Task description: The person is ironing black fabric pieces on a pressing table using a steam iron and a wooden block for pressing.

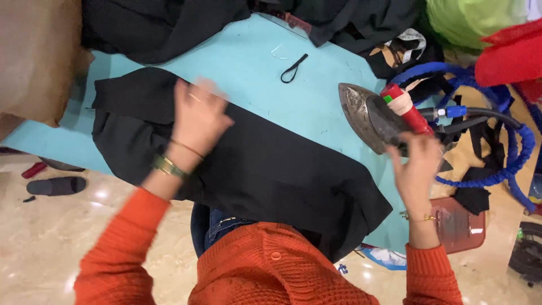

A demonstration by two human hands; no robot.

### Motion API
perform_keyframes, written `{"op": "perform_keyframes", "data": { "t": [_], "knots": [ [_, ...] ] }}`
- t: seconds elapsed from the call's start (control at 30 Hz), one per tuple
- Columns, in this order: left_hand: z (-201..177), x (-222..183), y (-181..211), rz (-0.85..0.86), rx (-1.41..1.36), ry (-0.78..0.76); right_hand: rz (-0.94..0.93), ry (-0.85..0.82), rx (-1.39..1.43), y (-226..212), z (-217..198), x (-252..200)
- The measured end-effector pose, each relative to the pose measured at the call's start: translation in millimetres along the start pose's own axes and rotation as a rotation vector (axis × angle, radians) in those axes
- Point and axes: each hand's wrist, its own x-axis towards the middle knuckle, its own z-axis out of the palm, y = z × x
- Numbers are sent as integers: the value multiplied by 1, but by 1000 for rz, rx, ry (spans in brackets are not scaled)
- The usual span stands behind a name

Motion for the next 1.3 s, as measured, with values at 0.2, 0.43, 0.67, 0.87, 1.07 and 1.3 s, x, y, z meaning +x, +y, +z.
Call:
{"op": "perform_keyframes", "data": {
  "t": [0.2, 0.43, 0.67, 0.87, 1.07, 1.3],
  "knots": [
    [-15, -58, 148, 17, -315, -258, -106, 36, -297, 39, -7, 71],
    [-53, -95, 165, -179, -244, -251, 39, -298, 192, 30, -2, 111],
    [-72, -109, 146, -368, -74, -325, -282, -177, -166, -41, -9, 95],
    [-61, -121, 146, -452, -168, -234, -435, -139, -120, -140, 25, 88],
    [-70, -130, 129, -530, -73, -256, -392, -161, 14, -259, 37, 113],
    [-73, -127, 128, -536, -115, -251, -327, -314, 71, -328, 70, 178]
  ]
}}
